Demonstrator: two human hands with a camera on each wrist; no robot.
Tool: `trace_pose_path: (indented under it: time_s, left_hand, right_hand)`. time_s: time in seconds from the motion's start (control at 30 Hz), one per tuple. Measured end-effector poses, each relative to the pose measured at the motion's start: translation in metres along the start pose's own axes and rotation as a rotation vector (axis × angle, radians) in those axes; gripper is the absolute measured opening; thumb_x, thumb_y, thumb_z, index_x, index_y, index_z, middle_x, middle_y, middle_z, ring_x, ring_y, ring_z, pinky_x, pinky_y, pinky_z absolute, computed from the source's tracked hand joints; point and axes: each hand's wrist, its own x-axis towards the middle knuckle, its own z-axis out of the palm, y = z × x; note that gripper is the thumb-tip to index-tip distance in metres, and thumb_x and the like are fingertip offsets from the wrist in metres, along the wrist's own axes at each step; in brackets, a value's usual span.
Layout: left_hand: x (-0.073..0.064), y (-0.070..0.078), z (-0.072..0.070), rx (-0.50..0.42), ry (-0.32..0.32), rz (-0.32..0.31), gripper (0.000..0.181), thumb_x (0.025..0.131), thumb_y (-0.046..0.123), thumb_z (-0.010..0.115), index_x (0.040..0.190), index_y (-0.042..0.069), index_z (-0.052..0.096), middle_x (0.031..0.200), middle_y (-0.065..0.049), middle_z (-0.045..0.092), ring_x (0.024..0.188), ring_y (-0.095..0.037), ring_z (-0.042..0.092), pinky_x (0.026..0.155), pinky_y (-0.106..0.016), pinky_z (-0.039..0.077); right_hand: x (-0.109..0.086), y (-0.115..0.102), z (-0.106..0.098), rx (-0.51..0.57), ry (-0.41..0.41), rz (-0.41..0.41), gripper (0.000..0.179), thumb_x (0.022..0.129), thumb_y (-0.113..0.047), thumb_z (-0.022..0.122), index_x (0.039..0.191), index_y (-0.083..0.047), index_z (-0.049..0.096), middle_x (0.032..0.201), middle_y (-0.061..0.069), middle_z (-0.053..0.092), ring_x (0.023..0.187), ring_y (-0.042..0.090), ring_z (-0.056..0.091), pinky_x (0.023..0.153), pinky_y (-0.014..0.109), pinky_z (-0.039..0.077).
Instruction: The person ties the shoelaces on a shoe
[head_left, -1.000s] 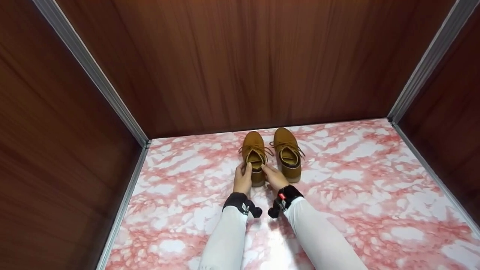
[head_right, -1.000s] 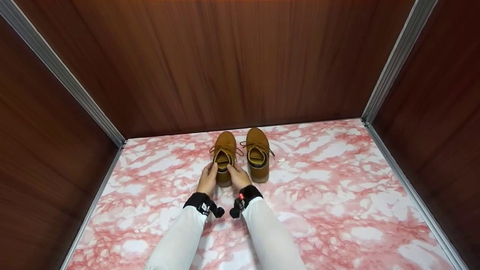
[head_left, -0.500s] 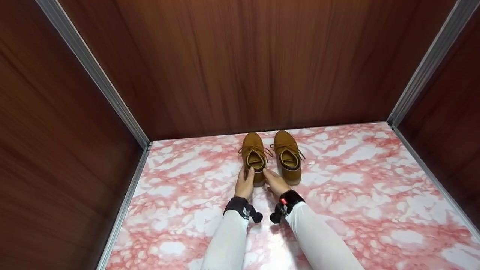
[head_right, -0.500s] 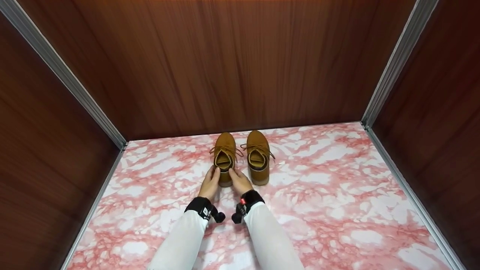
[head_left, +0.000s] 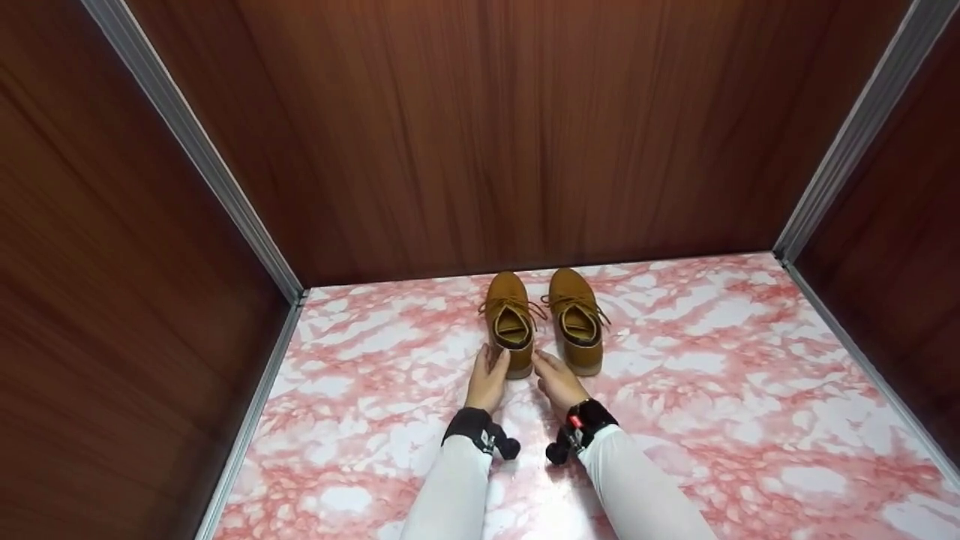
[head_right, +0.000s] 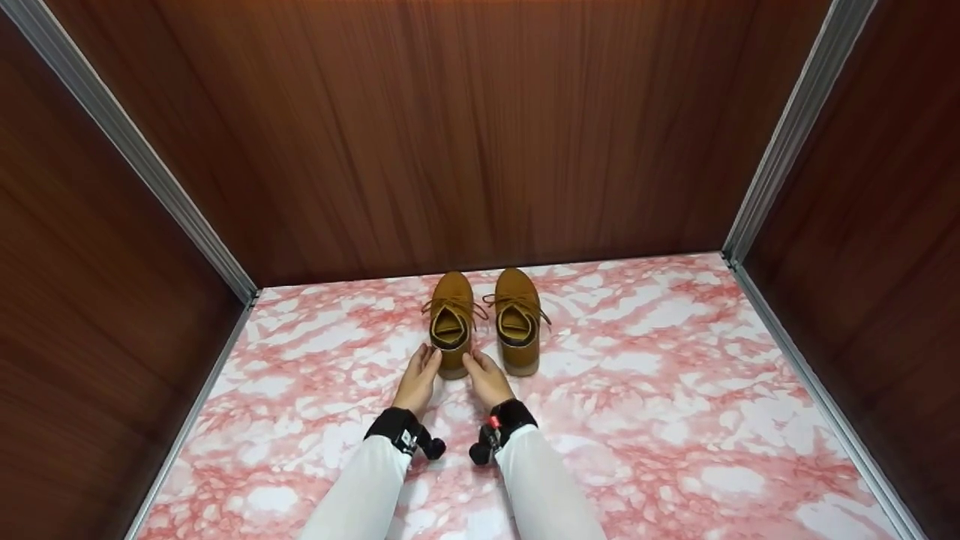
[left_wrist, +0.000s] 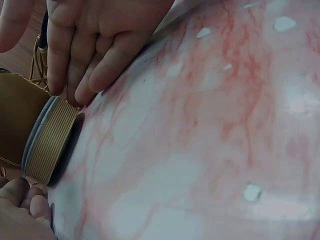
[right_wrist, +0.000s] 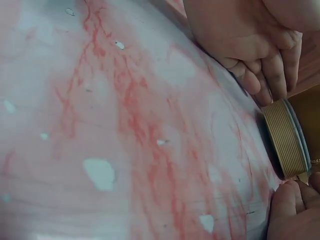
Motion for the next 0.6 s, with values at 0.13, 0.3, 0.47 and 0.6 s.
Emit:
trace_pose_path:
  time_s: [0.13,0.3,0.47,0.6]
  left_hand:
    - [-0.001,0.000,0.000,-0.033,0.005,-0.003,0.078,0.109,0.035,0.053,0.163,-0.008,0.016,0.169,-0.030,0.026,0.159,-0.041,0.027,0.131,-0.049,0.025]
    - [-0.003,0.000,0.000,-0.086,0.031,-0.011,0.076,0.109,0.031,0.054,0.162,-0.008,0.018,0.168,-0.031,0.026,0.158,-0.044,0.026,0.130,-0.051,0.025]
    - [-0.013,-0.002,-0.004,-0.097,0.063,-0.027,0.075,0.108,0.031,0.056,0.163,-0.005,0.020,0.168,-0.029,0.027,0.158,-0.045,0.026,0.130,-0.052,0.026]
    - [-0.021,-0.001,-0.007,-0.085,0.076,-0.031,0.074,0.107,0.031,0.058,0.162,-0.005,0.023,0.168,-0.030,0.029,0.157,-0.045,0.028,0.129,-0.053,0.027]
  right_hand:
    - [-0.003,0.000,-0.002,-0.004,-0.009,-0.018,0.062,0.110,-0.026,0.049,0.157,0.011,0.032,0.163,0.034,0.033,0.153,0.050,0.031,0.128,0.062,0.025]
    - [-0.009,0.002,-0.008,0.035,-0.019,-0.009,0.062,0.110,-0.025,0.048,0.159,0.009,0.030,0.166,0.033,0.029,0.156,0.049,0.026,0.130,0.059,0.020]
    - [-0.020,0.003,-0.013,0.123,-0.092,0.018,0.065,0.112,-0.026,0.043,0.161,0.010,0.020,0.168,0.036,0.019,0.159,0.050,0.015,0.132,0.060,0.011]
    - [-0.036,-0.001,-0.020,0.210,-0.174,0.059,0.070,0.113,-0.032,0.040,0.164,0.005,0.011,0.172,0.031,0.011,0.161,0.049,0.010,0.132,0.061,0.005]
